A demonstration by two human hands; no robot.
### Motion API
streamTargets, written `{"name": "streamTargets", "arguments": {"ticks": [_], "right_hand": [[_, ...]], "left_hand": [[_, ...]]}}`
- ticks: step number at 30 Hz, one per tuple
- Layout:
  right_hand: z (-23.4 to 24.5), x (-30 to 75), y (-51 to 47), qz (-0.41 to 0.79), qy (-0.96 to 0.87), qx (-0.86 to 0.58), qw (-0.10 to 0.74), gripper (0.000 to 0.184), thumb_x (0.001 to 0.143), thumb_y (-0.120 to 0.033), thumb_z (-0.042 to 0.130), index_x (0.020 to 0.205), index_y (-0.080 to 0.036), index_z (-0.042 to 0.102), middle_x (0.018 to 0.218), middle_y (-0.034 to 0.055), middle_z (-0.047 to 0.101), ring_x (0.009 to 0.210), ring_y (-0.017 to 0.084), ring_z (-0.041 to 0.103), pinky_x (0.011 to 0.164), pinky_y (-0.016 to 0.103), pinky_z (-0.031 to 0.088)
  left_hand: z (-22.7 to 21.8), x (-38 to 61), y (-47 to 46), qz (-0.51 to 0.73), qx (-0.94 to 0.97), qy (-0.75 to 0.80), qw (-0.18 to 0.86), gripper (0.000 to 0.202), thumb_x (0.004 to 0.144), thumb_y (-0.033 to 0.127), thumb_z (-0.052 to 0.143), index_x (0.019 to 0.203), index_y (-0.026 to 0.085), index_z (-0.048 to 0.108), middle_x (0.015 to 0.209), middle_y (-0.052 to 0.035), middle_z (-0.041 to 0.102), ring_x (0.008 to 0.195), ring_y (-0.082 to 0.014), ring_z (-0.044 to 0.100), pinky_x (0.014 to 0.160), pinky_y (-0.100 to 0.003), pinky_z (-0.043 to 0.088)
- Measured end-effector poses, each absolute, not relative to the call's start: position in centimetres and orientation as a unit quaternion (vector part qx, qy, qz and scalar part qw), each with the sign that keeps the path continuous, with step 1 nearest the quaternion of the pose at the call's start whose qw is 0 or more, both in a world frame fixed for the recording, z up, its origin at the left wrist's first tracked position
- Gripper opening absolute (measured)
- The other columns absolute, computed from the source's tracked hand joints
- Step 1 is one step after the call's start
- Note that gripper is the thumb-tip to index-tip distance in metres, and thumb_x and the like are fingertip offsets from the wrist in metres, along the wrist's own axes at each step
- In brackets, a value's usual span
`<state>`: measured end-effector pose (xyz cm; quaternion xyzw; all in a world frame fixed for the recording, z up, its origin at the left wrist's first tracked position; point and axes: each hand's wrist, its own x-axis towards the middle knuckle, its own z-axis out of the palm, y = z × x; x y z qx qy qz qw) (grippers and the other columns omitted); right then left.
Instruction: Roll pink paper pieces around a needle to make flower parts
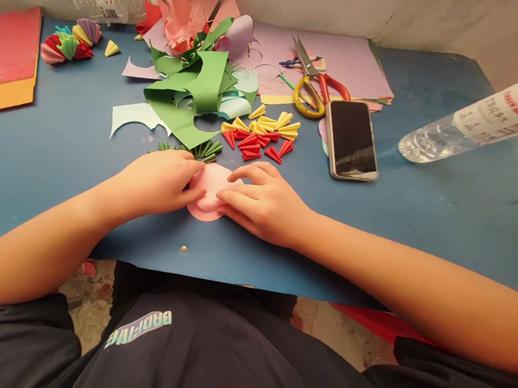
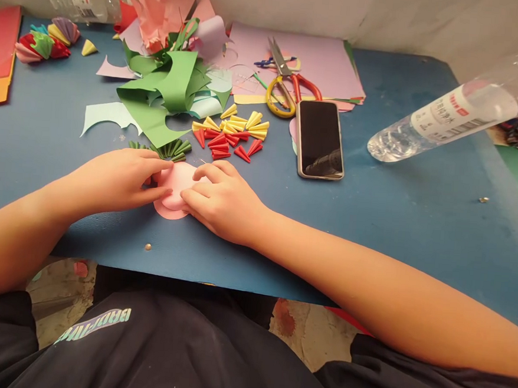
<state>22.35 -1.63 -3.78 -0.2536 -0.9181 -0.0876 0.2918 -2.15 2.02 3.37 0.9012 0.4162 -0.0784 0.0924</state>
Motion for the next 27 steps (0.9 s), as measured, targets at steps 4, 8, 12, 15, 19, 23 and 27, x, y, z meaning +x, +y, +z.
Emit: {"name": "streamTargets", "arguments": {"ticks": [4,8,12,15,19,23,27], "right_hand": [[-3.3,23.5,-2.3,-0.056,-0.910,-0.276,0.303,0.013,0.106,-0.023,0.067,0.102,-0.017,0.077,0.090,0.0037,0.084,0.106,0.028,0.071,0.092,0.042,0.050],[-3.2,24.4,-2.8,-0.026,-0.904,-0.288,0.314,0.009,0.102,-0.020,0.071,0.107,-0.015,0.077,0.095,0.0063,0.085,0.103,0.030,0.073,0.091,0.043,0.055],[-4.2,24.4,-2.9,0.028,-0.888,-0.315,0.334,0.045,0.094,-0.040,0.084,0.122,-0.007,0.075,0.122,0.0196,0.082,0.113,0.036,0.071,0.101,0.050,0.059],[-5.0,24.1,-2.9,0.053,-0.870,-0.355,0.339,0.052,0.092,-0.047,0.085,0.127,-0.009,0.074,0.115,0.0179,0.084,0.112,0.037,0.072,0.099,0.053,0.059],[-5.1,24.0,-2.9,0.029,-0.867,-0.372,0.330,0.034,0.098,-0.037,0.077,0.121,-0.011,0.075,0.102,0.0143,0.084,0.107,0.036,0.073,0.093,0.051,0.057],[-4.7,24.0,-3.0,0.025,-0.862,-0.382,0.332,0.027,0.099,-0.031,0.076,0.118,-0.011,0.075,0.099,0.0136,0.084,0.103,0.035,0.073,0.090,0.050,0.056],[-4.6,24.3,-3.2,0.037,-0.858,-0.388,0.334,0.029,0.099,-0.035,0.076,0.118,-0.014,0.075,0.099,0.0132,0.084,0.105,0.035,0.072,0.092,0.050,0.055]], "left_hand": [[2.9,-2.3,1.9,-0.028,0.920,0.372,0.116,0.045,0.103,0.043,0.058,0.137,0.020,0.073,0.105,-0.0088,0.074,0.090,-0.0240,0.070,0.071,-0.033,0.045],[2.0,-2.2,1.7,-0.003,0.948,0.284,0.144,0.033,0.100,0.044,0.068,0.121,0.023,0.081,0.115,-0.0095,0.072,0.101,-0.0251,0.069,0.080,-0.034,0.050],[1.1,-2.1,1.5,0.040,0.956,0.260,0.133,0.025,0.102,0.038,0.067,0.111,0.021,0.084,0.123,-0.0145,0.068,0.112,-0.0300,0.064,0.093,-0.042,0.055],[0.8,-2.1,1.4,0.072,0.959,0.253,0.106,0.028,0.101,0.039,0.069,0.117,0.022,0.083,0.134,-0.0184,0.064,0.120,-0.0344,0.059,0.096,-0.047,0.056],[0.8,-2.1,1.5,0.081,0.963,0.233,0.107,0.028,0.104,0.039,0.066,0.110,0.017,0.081,0.126,-0.0170,0.067,0.114,-0.0303,0.061,0.093,-0.043,0.057],[1.2,-1.9,1.6,0.072,0.962,0.228,0.135,0.030,0.109,0.035,0.057,0.100,0.020,0.081,0.114,-0.0116,0.070,0.099,-0.0224,0.064,0.088,-0.038,0.055],[1.3,-1.8,2.1,0.057,0.959,0.219,0.169,0.025,0.106,0.035,0.063,0.100,0.018,0.080,0.114,-0.0116,0.072,0.098,-0.0225,0.065,0.089,-0.038,0.055]]}}
